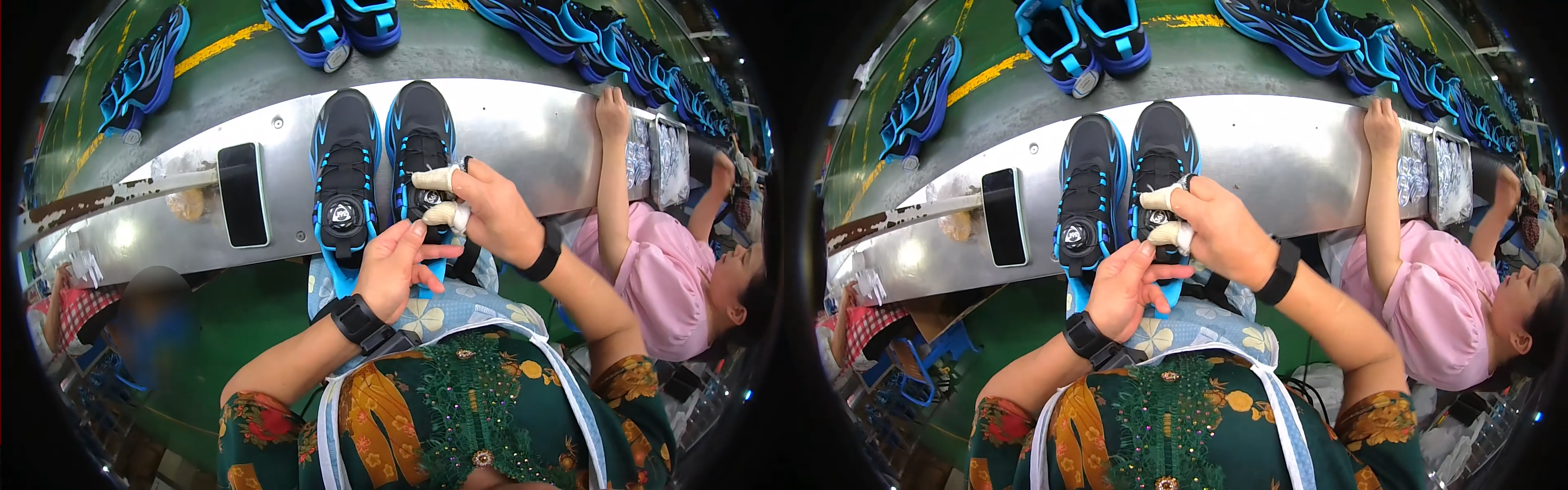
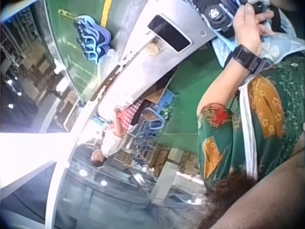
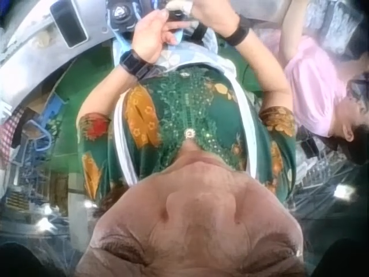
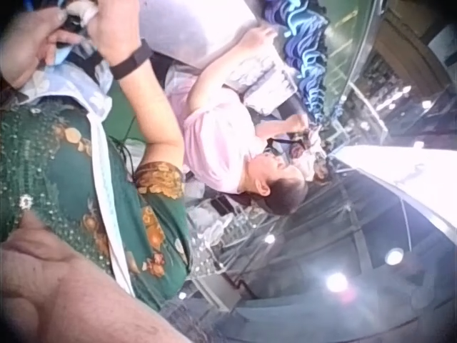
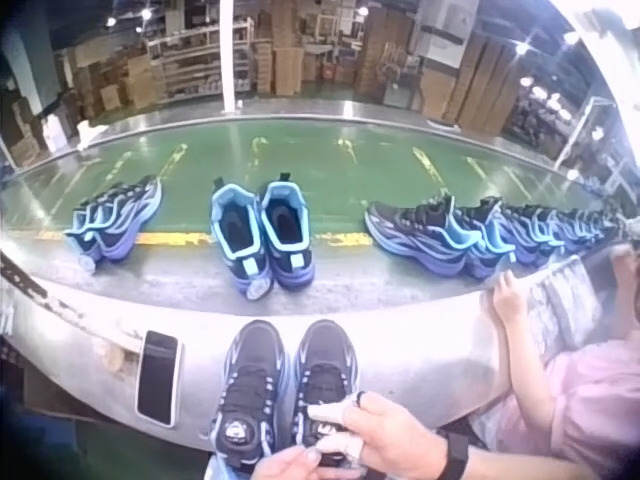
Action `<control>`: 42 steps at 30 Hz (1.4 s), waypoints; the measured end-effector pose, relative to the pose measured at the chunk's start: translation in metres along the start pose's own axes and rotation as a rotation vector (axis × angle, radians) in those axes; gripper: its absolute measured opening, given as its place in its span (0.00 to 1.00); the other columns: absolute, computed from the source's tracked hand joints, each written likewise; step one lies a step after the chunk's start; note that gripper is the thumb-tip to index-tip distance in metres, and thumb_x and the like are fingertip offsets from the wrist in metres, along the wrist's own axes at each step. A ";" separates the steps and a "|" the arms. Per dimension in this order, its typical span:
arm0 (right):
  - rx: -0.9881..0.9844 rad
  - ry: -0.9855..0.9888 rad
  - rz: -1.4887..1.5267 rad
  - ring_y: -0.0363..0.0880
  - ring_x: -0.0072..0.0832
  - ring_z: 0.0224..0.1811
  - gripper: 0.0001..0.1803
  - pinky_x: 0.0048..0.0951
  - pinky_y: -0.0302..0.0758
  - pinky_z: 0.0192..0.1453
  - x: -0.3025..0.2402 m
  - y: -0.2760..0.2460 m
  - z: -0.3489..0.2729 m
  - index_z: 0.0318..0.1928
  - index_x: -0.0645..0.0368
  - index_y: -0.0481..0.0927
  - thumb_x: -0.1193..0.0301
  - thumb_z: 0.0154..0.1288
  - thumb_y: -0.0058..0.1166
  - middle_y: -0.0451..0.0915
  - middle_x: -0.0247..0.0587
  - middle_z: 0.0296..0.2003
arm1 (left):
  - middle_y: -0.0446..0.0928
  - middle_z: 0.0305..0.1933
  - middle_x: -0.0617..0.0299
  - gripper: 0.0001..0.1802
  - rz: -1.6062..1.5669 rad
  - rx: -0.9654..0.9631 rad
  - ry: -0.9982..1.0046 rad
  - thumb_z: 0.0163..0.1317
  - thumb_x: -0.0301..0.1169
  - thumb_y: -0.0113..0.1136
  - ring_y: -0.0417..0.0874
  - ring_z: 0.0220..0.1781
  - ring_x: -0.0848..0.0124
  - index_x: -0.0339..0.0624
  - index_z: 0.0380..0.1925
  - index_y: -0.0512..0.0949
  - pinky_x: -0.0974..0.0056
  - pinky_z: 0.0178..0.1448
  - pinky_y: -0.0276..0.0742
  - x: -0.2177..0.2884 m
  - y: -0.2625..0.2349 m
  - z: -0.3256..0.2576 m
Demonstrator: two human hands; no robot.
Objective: Cleaning and assembling components on athletic footwear at a production line station.
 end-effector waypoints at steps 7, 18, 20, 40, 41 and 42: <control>0.479 0.225 -0.012 0.78 0.41 0.33 0.19 0.35 0.75 0.36 -0.006 0.016 -0.016 0.46 0.61 0.80 0.70 0.53 0.68 0.78 0.47 0.32 | 0.78 0.51 0.54 0.19 0.084 0.003 0.043 0.76 0.38 0.43 0.84 0.50 0.65 0.34 0.56 0.70 0.68 0.30 0.86 0.002 -0.002 0.004; -0.036 0.179 0.156 0.80 0.28 0.34 0.16 0.30 0.75 0.37 0.013 -0.027 0.008 0.49 0.55 0.82 0.66 0.61 0.64 0.80 0.42 0.36 | 0.77 0.49 0.54 0.20 -0.062 0.010 -0.071 0.75 0.41 0.44 0.84 0.49 0.57 0.33 0.53 0.72 0.65 0.29 0.82 0.007 -0.012 -0.008; -0.106 0.091 -0.020 0.75 0.29 0.30 0.21 0.28 0.73 0.35 -0.004 -0.005 0.012 0.50 0.50 0.82 0.62 0.55 0.69 0.74 0.39 0.32 | 0.77 0.48 0.54 0.21 0.013 0.002 -0.090 0.75 0.41 0.44 0.85 0.48 0.58 0.33 0.54 0.71 0.68 0.25 0.81 0.010 -0.012 -0.006; -0.186 0.118 0.212 0.76 0.40 0.45 0.22 0.34 0.75 0.50 -0.002 -0.014 0.011 0.55 0.57 0.76 0.72 0.58 0.62 0.76 0.47 0.43 | 0.78 0.40 0.55 0.20 -0.020 0.085 -0.072 0.72 0.39 0.51 0.87 0.43 0.57 0.28 0.48 0.74 0.66 0.26 0.86 0.010 -0.017 0.003; -0.187 0.172 0.177 0.76 0.37 0.45 0.24 0.33 0.75 0.51 0.001 -0.009 0.009 0.57 0.55 0.76 0.72 0.59 0.63 0.76 0.44 0.43 | 0.78 0.40 0.55 0.20 -0.032 0.070 -0.069 0.72 0.39 0.52 0.87 0.43 0.57 0.28 0.48 0.74 0.66 0.26 0.86 0.009 -0.017 0.003; -0.188 0.223 0.141 0.76 0.34 0.45 0.26 0.32 0.75 0.52 0.006 -0.005 0.007 0.59 0.53 0.76 0.72 0.59 0.63 0.76 0.42 0.43 | 0.78 0.40 0.55 0.20 -0.044 0.056 -0.062 0.72 0.39 0.52 0.87 0.43 0.57 0.28 0.48 0.74 0.66 0.26 0.86 0.011 -0.016 0.003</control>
Point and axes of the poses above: each hand's wrist, its own z-axis towards the middle knuckle, its own y-axis out of the palm, x = y × z, the point moved 5 cm from there along z, towards the middle knuckle
